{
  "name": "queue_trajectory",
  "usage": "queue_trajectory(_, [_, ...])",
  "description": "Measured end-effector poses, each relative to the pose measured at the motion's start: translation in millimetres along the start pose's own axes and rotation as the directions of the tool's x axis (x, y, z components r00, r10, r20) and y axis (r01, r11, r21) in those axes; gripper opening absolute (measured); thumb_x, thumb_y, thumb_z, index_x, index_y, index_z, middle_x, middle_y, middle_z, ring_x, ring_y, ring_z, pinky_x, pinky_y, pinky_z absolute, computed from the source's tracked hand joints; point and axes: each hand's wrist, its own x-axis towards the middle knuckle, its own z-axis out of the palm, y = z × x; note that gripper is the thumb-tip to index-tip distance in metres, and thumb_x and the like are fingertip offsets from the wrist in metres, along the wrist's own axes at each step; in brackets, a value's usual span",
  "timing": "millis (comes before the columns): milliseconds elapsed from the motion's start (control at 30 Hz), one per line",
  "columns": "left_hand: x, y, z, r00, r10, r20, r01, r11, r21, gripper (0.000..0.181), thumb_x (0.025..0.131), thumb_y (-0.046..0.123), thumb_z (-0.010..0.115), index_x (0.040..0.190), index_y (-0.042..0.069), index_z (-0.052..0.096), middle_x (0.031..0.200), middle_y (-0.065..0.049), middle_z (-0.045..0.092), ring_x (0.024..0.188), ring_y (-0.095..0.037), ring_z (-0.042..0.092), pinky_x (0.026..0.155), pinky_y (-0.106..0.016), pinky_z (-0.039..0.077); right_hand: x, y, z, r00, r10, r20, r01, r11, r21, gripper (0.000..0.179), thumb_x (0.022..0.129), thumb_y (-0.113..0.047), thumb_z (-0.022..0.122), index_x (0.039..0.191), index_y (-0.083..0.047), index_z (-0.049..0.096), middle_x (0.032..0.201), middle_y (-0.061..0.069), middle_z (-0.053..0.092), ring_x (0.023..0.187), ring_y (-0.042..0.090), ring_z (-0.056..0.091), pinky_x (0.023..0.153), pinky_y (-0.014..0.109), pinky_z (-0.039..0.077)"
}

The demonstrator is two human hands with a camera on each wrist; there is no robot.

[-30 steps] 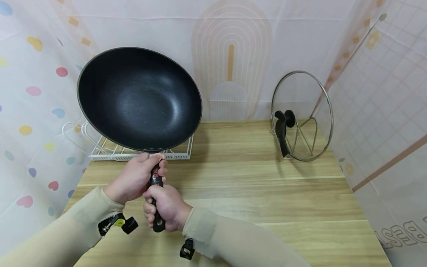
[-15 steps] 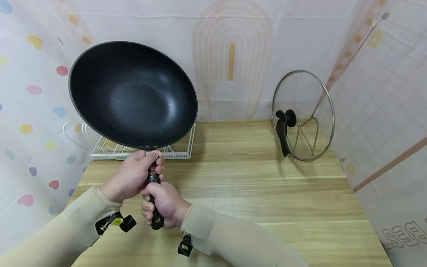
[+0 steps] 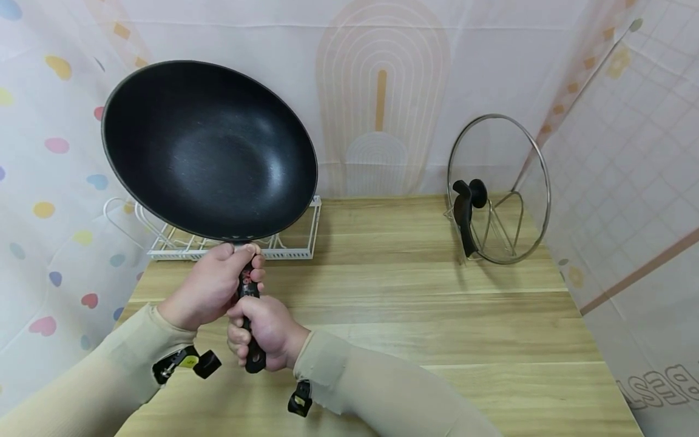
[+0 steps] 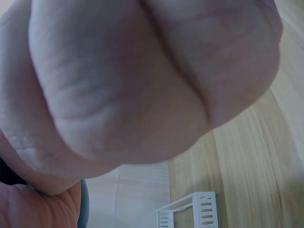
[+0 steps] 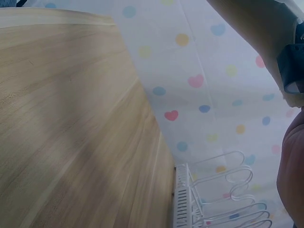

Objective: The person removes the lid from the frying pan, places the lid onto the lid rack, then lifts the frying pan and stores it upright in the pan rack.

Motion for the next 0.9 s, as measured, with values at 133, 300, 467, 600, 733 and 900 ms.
queue_trajectory(133, [-0.8, 0.6, -1.2, 1.0, 0.014, 0.001, -0.014, 1.0, 0.007, 0.037, 0.115, 0.026, 0.037, 0.088, 0.005, 0.052, 0.072, 0.001, 0.055, 0.064, -0.013, 0.059, 0.064, -0.027, 0.058, 1.2, -0.3, -0.5, 1.0, -0.002, 0.02, 0.002, 1.0, 0.016, 0.032, 0.094, -0.023, 0.034, 0.062, -0.022, 0.031, 0.044, -0.015, 0.039, 0.041, 0.004, 0.042, 0.045, 0.021, 0.04])
queue_trajectory(300, [-1.3, 1.3, -2.4, 1.0, 0.031, -0.004, -0.031, 0.999, 0.022, 0.036, 0.114, 0.023, 0.037, 0.087, 0.004, 0.052, 0.072, 0.0, 0.055, 0.064, -0.014, 0.06, 0.063, -0.028, 0.058, 3.1, -0.5, -0.9, 0.999, 0.002, 0.041, -0.003, 1.0, 0.027, 0.032, 0.093, -0.023, 0.033, 0.061, -0.023, 0.03, 0.044, -0.015, 0.038, 0.042, 0.003, 0.042, 0.045, 0.021, 0.04])
queue_trajectory(467, [-1.3, 1.8, -3.5, 0.999, 0.045, -0.024, -0.044, 0.998, 0.048, 0.036, 0.114, 0.023, 0.038, 0.087, 0.003, 0.053, 0.072, 0.0, 0.056, 0.063, -0.015, 0.061, 0.062, -0.028, 0.058, 5.4, 0.1, -2.0, 0.998, 0.001, 0.069, -0.004, 0.999, 0.044, 0.032, 0.092, -0.023, 0.032, 0.061, -0.024, 0.03, 0.044, -0.015, 0.038, 0.042, 0.003, 0.042, 0.045, 0.02, 0.041])
queue_trajectory(600, [-1.8, 2.5, -4.0, 0.998, 0.047, -0.043, -0.044, 0.997, 0.065, 0.037, 0.114, 0.023, 0.039, 0.087, 0.003, 0.053, 0.071, 0.001, 0.056, 0.062, -0.015, 0.061, 0.061, -0.028, 0.058, 7.2, 0.5, -3.2, 0.995, -0.006, 0.095, 0.0, 0.998, 0.063, 0.032, 0.093, -0.022, 0.032, 0.061, -0.024, 0.032, 0.045, -0.015, 0.039, 0.042, 0.003, 0.043, 0.045, 0.02, 0.041])
queue_trajectory(733, [-2.5, 3.1, -4.2, 0.997, 0.048, -0.061, -0.043, 0.995, 0.087, 0.037, 0.114, 0.023, 0.039, 0.086, 0.003, 0.053, 0.071, 0.001, 0.056, 0.062, -0.015, 0.062, 0.06, -0.028, 0.058, 8.9, 0.7, -3.5, 0.994, -0.009, 0.112, 0.0, 0.997, 0.075, 0.033, 0.094, -0.021, 0.031, 0.061, -0.023, 0.033, 0.045, -0.015, 0.039, 0.042, 0.003, 0.043, 0.046, 0.02, 0.041])
queue_trajectory(900, [-2.9, 3.1, -4.1, 0.996, 0.047, -0.081, -0.038, 0.994, 0.106, 0.038, 0.114, 0.024, 0.039, 0.086, 0.002, 0.053, 0.071, 0.0, 0.056, 0.062, -0.016, 0.062, 0.06, -0.029, 0.057, 9.8, 1.0, -3.5, 0.994, -0.007, 0.112, -0.002, 0.997, 0.076, 0.032, 0.093, -0.022, 0.031, 0.061, -0.024, 0.033, 0.046, -0.014, 0.039, 0.043, 0.003, 0.043, 0.046, 0.02, 0.041])
